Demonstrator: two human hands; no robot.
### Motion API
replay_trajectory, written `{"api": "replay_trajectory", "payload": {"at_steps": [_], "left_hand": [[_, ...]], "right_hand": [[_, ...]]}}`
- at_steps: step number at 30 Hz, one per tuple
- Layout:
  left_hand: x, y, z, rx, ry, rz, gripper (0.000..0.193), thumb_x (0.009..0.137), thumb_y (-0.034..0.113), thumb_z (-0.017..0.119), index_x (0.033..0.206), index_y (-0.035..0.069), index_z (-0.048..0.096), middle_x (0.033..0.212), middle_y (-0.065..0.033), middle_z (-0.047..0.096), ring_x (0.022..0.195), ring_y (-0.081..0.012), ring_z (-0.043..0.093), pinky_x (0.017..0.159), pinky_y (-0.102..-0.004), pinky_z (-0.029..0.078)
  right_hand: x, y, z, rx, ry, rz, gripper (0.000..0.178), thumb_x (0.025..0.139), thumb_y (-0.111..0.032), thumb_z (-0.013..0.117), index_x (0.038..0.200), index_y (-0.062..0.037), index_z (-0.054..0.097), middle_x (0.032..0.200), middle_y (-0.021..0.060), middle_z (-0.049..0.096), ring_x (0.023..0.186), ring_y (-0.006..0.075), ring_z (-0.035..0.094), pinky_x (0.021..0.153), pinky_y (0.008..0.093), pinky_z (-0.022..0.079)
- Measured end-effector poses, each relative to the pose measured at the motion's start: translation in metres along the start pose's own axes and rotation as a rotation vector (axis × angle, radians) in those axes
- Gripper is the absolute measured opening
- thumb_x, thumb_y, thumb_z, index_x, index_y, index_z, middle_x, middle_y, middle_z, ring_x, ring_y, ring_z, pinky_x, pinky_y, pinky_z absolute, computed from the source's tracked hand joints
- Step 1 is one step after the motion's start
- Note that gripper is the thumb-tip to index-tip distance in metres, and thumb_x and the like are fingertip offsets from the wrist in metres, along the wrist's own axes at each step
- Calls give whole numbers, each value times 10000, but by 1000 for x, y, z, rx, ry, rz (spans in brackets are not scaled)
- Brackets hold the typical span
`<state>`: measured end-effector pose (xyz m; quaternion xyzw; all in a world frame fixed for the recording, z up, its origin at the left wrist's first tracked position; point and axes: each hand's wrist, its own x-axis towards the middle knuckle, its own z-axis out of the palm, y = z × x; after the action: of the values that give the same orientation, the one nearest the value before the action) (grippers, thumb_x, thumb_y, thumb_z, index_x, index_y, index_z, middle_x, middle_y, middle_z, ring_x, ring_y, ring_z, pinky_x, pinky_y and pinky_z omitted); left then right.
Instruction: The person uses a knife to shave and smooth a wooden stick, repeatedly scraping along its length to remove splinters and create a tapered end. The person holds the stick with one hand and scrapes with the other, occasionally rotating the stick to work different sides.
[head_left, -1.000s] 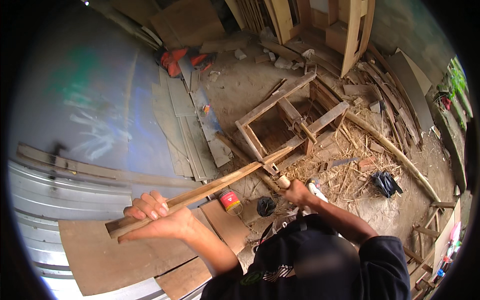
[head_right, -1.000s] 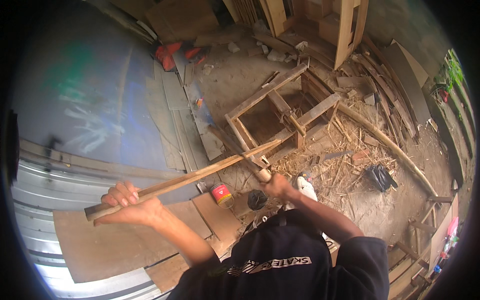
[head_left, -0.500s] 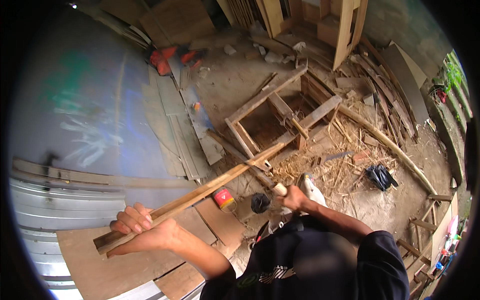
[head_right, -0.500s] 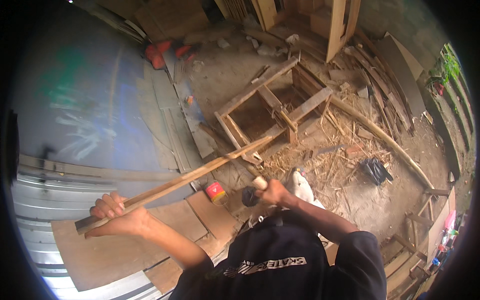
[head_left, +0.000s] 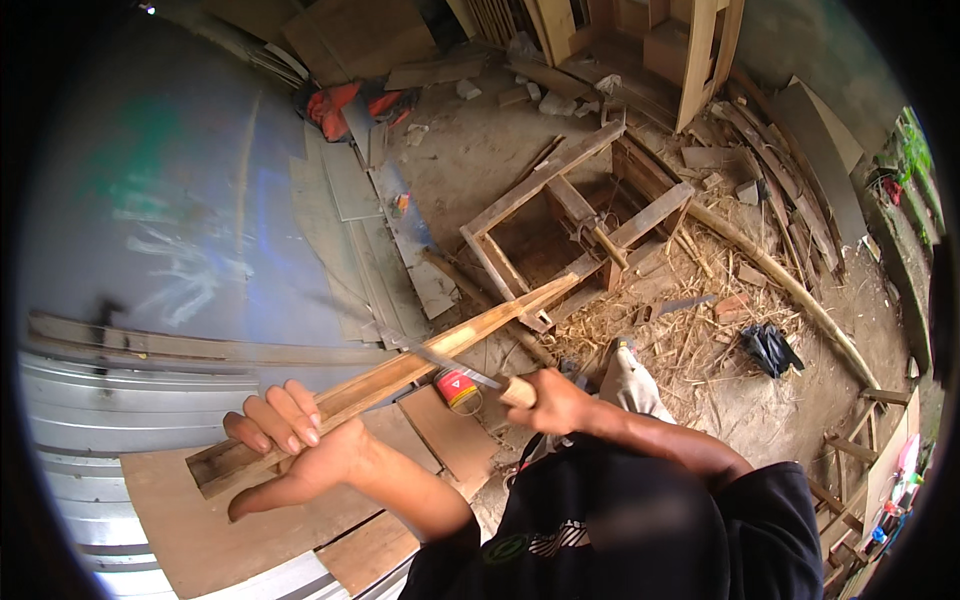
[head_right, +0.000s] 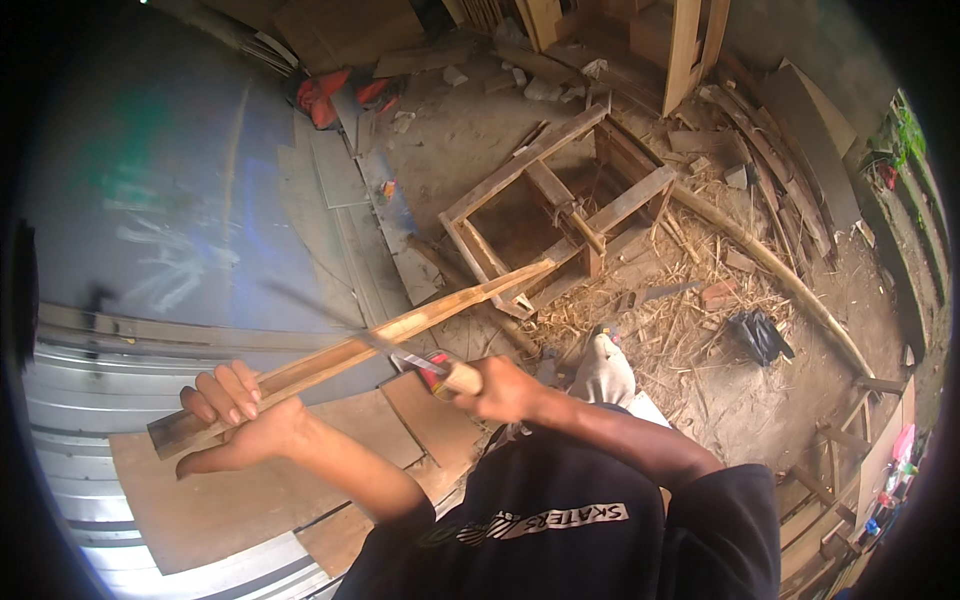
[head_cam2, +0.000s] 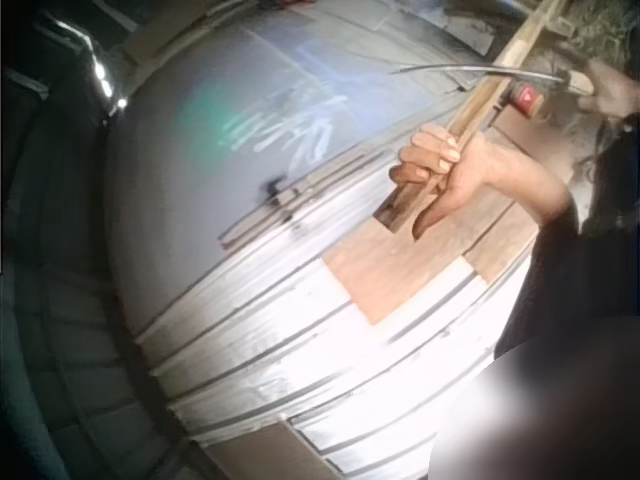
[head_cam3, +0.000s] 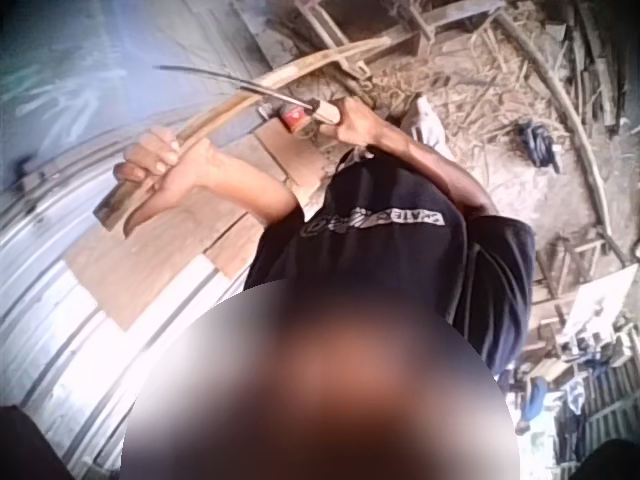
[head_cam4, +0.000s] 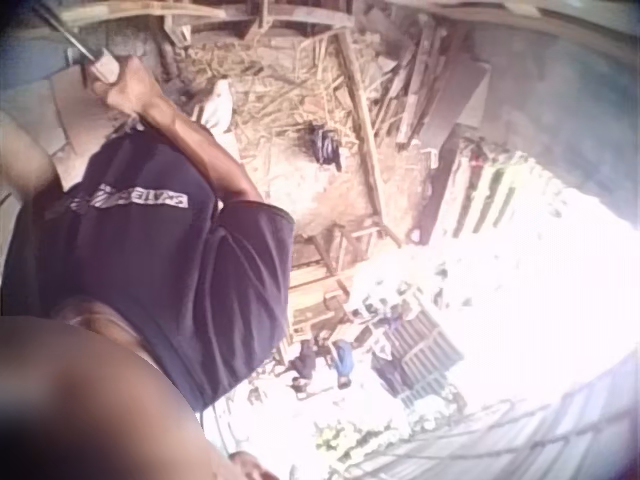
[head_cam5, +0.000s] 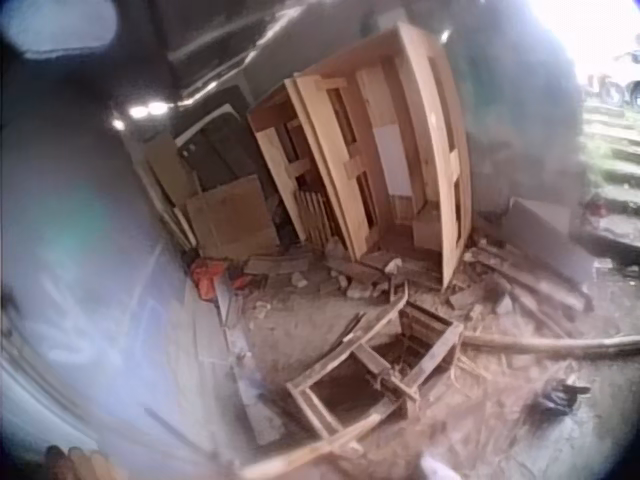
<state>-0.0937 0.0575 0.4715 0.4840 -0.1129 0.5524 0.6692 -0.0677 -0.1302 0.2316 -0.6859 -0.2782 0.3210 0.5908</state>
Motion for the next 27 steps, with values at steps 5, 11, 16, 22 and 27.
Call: {"api": "replay_trajectory", "payload": {"at_steps": [5, 11, 16, 22, 27], "left_hand": [[5, 3, -13, -102, -133, -93, 571, 943, 656, 346, 677, 150, 358, 476, 21, 330, 384, -83, 258, 404, -222, 236], [18, -4, -23, 23, 21, -68, 525, 993, 561, 333, 649, 164, 343, 453, 33, 302, 368, -67, 220, 377, -205, 203], [16, -1, -19, 53, 30, -54, 477, 1013, 447, 371, 626, 173, 319, 444, 40, 284, 355, -65, 195, 363, -212, 168], [20, -3, -8, 185, 211, -49, 413, 994, 279, 415, 610, 182, 298, 436, 43, 246, 348, -67, 161, 365, -214, 165], [20, -4, -11, 160, 120, -60, 406, 987, 253, 417, 610, 190, 280, 446, 48, 236, 354, -65, 160, 373, -212, 170]], "right_hand": [[9, -20, -33, -14, 6, 183, 301, 785, -237, 635, 978, -7, 653, 708, 136, 659, 601, 208, 636, 551, 365, 510], [20, -2, -27, -80, -114, 265, 328, 799, -229, 636, 942, 66, 620, 715, 159, 639, 573, 242, 608, 556, 377, 523], [30, 24, -16, 81, 61, -32, 254, 789, -156, 667, 1004, -20, 661, 816, 130, 700, 689, 198, 658, 632, 313, 560], [53, 43, -30, -189, 11, 367, 382, 809, -284, 628, 1022, 33, 645, 774, 165, 664, 663, 270, 637, 655, 408, 537], [38, 56, -5, -148, 60, -47, 383, 780, -303, 676, 1016, 0, 680, 891, 201, 699, 801, 291, 684, 754, 378, 531]]}}
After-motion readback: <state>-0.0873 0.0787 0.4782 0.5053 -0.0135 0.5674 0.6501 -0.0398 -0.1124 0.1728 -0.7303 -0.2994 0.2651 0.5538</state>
